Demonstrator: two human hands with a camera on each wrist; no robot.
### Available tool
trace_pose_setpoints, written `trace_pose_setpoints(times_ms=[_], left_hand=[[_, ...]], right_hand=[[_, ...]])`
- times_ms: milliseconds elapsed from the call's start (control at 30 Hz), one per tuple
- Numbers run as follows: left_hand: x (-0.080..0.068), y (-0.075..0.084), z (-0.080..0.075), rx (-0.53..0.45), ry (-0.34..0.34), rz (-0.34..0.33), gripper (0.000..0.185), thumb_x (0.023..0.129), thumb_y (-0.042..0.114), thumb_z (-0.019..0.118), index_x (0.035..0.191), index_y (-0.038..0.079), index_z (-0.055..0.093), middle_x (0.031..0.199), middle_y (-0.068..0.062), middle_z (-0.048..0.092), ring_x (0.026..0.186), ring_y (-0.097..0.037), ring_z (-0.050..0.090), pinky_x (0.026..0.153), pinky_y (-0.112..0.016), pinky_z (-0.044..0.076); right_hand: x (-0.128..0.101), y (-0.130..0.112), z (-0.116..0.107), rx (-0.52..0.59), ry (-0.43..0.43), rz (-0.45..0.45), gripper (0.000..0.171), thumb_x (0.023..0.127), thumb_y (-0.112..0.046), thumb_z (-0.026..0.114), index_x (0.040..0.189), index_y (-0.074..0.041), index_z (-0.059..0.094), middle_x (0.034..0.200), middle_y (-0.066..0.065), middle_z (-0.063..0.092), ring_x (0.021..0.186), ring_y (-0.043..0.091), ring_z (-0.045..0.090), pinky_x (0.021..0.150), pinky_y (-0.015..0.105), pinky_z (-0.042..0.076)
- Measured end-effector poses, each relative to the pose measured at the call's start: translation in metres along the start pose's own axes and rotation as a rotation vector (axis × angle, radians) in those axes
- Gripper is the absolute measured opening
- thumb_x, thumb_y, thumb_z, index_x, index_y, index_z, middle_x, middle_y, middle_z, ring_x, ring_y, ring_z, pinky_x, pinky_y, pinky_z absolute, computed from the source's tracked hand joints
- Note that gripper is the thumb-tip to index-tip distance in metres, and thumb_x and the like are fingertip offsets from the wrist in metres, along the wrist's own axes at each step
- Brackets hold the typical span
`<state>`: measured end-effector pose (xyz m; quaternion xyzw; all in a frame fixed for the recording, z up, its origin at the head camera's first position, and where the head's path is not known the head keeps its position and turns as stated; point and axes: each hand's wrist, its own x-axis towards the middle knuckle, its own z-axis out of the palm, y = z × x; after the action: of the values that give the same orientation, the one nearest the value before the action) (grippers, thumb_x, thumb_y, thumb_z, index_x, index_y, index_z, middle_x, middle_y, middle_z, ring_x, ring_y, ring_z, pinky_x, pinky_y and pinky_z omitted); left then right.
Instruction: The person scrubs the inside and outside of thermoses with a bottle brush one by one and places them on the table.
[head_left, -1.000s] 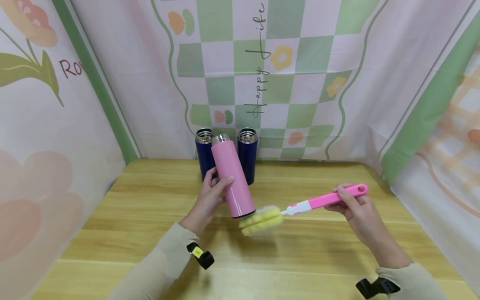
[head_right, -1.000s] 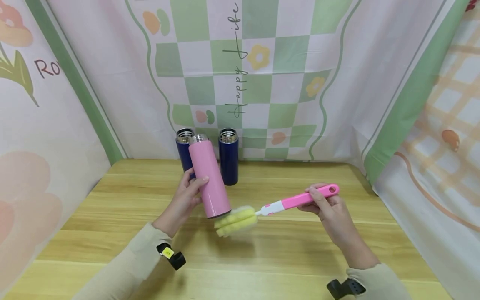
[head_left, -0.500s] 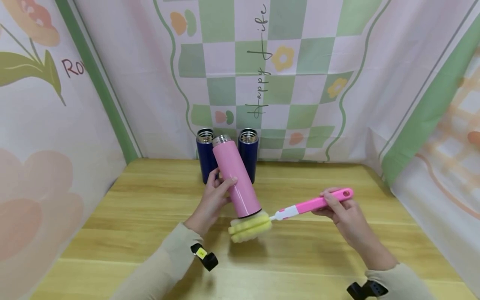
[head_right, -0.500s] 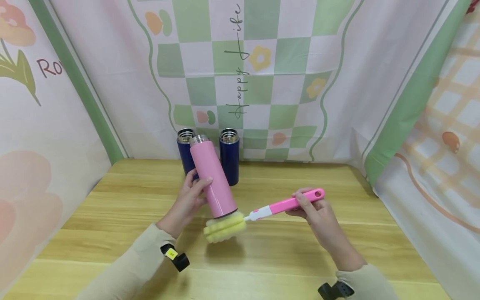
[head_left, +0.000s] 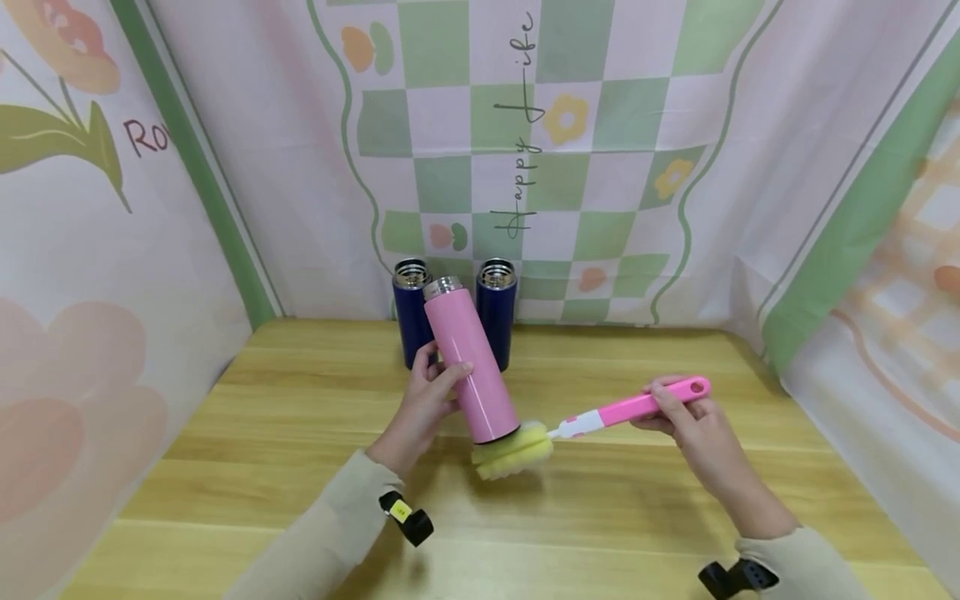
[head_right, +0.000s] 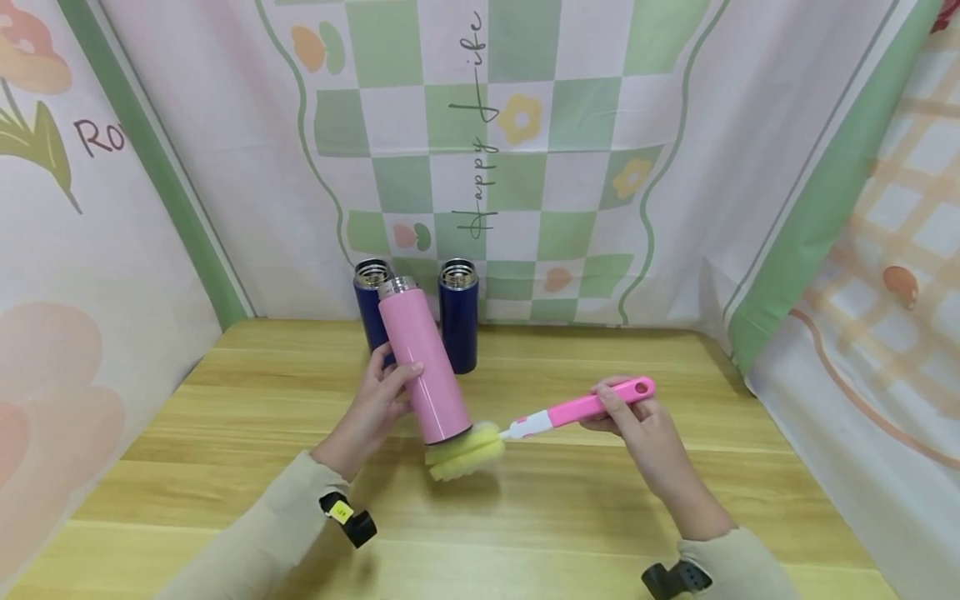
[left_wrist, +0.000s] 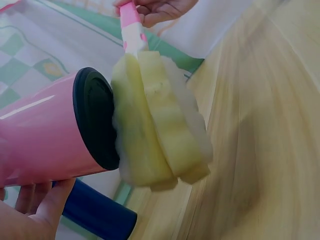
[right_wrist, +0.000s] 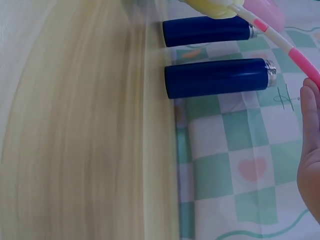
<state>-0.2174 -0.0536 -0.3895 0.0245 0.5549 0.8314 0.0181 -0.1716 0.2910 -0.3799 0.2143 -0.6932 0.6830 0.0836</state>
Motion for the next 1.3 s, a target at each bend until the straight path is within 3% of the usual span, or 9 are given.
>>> trace_pose_setpoints(times_ms=[233,400,567,800,900,1067,1300], left_hand=[[0.000,0.001,-0.002,0.043,-0.018,-0.006,0.073,0.086,0.016,0.071,0.148,0.016,0.032,0.123,-0.014,0.052,0.105,-0.028,0.060,0.081,-0.042,0.054],[0.001,-0.002,-0.002,0.164,-0.028,-0.014,0.078,0.085,0.019,0.076,0.150,0.013,0.034,0.125,-0.015,0.052,0.106,-0.028,0.059,0.082,-0.040,0.054],[0.002,-0.004,0.002,0.265,-0.087,-0.008,0.072,0.085,0.023,0.079,0.147,0.009,0.044,0.129,-0.014,0.054,0.110,-0.028,0.060,0.088,-0.041,0.053],[0.009,-0.007,0.013,0.399,-0.135,-0.007,0.079,0.077,0.035,0.087,0.144,0.019,0.049,0.128,-0.005,0.059,0.116,-0.027,0.057,0.096,-0.044,0.048],[0.016,-0.011,0.021,0.477,-0.151,0.048,0.079,0.074,0.037,0.090,0.142,0.023,0.051,0.126,0.000,0.060,0.115,-0.024,0.058,0.093,-0.043,0.050],[0.033,-0.021,0.039,0.549,-0.159,0.171,0.074,0.073,0.029,0.092,0.136,0.021,0.053,0.122,0.003,0.062,0.107,-0.018,0.062,0.090,-0.037,0.052],[0.060,-0.039,0.063,0.561,-0.122,0.226,0.071,0.070,0.019,0.094,0.131,0.020,0.058,0.120,0.003,0.062,0.106,-0.019,0.063,0.091,-0.042,0.052]], right_hand=[[-0.002,-0.006,-0.005,0.083,0.025,-0.031,0.021,0.106,0.002,0.042,0.109,0.000,0.063,0.097,0.010,0.066,0.086,0.018,0.071,0.080,0.030,0.055],[-0.005,-0.012,-0.008,0.051,0.034,-0.077,0.020,0.104,0.006,0.042,0.107,0.005,0.062,0.096,0.011,0.065,0.083,0.018,0.071,0.077,0.030,0.056],[-0.007,-0.016,-0.015,0.013,0.040,-0.074,0.019,0.104,0.005,0.043,0.106,0.006,0.062,0.097,0.012,0.064,0.083,0.018,0.071,0.078,0.029,0.056],[-0.015,-0.017,-0.026,0.017,0.025,-0.114,0.021,0.102,0.012,0.042,0.103,0.009,0.062,0.096,0.011,0.066,0.082,0.017,0.071,0.077,0.028,0.056],[-0.017,-0.017,-0.030,0.024,0.017,-0.119,0.022,0.101,0.014,0.041,0.104,0.010,0.063,0.095,0.011,0.067,0.081,0.017,0.071,0.077,0.028,0.056],[-0.020,-0.016,-0.039,0.047,0.048,-0.112,0.024,0.101,0.015,0.040,0.105,0.009,0.063,0.095,0.011,0.066,0.080,0.018,0.071,0.076,0.029,0.056],[-0.026,-0.015,-0.052,0.062,0.105,-0.088,0.024,0.102,0.013,0.041,0.106,0.009,0.064,0.094,0.012,0.065,0.079,0.019,0.072,0.074,0.029,0.056]])
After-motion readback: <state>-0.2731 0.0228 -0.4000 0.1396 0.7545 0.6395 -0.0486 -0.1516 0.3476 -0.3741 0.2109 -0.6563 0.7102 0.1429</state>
